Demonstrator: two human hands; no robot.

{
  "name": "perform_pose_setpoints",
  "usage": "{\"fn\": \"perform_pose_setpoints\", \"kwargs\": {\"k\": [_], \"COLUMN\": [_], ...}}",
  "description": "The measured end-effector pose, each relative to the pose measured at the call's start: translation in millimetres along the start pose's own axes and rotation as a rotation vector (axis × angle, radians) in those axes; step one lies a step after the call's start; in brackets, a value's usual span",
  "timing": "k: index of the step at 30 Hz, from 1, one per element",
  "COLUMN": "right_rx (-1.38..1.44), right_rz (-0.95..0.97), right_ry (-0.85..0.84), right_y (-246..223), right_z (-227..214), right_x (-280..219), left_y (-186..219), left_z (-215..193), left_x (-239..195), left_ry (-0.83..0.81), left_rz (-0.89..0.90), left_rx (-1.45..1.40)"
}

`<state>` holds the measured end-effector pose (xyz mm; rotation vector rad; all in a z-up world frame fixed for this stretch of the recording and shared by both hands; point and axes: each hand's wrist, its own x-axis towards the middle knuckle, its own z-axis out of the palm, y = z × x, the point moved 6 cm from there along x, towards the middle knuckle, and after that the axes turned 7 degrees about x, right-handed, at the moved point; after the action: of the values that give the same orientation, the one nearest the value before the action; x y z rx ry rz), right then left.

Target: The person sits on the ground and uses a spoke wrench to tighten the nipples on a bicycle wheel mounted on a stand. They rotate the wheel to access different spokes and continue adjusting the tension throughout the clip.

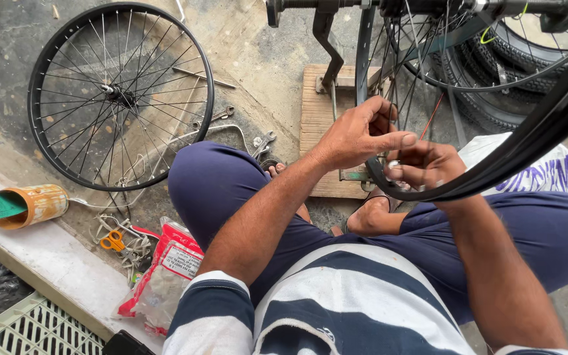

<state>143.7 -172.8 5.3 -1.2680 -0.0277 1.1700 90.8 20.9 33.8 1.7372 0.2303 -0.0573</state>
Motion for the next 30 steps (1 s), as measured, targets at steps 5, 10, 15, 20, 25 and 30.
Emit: {"fn": "perform_pose_setpoints", "kwargs": {"k": [5,10,15,20,25,30], "right_rx": [-0.474,-0.353,-0.588,-0.429,-0.872,-0.481], "right_rz": [-0.006,0.041,-0.079,-0.053,0.021,-0.091], "right_ry": [-0.077,-0.274,0.146,0.041,0.136,-0.19], "right_y": [-16.1,-29.1,-21.6,-7.2,-20.4,-23.3], "right_z": [29.1,17.0,-8.0,15.9,29.8,40.3], "right_x": [6.7,12.1,25.0,32.5,22.5,25.0], "left_y": [-26.8,-47.4,-55.5,-48.9,-45.1,-44.4], "left_z": [-2.4,0.8,12.6,10.4,9.7,9.3], "left_x": [6.2,14.3,18.9,14.6,13.7,11.7], "left_ry": [0.048,0.228,0.045,0.05,0.055,0.071], "left_rz": [-0.031,-0.066,-0.126,-0.119,-0.124,-0.104], "left_rx": [0.032,0.056,-0.069,-0.094,-0.074,-0.057]}}
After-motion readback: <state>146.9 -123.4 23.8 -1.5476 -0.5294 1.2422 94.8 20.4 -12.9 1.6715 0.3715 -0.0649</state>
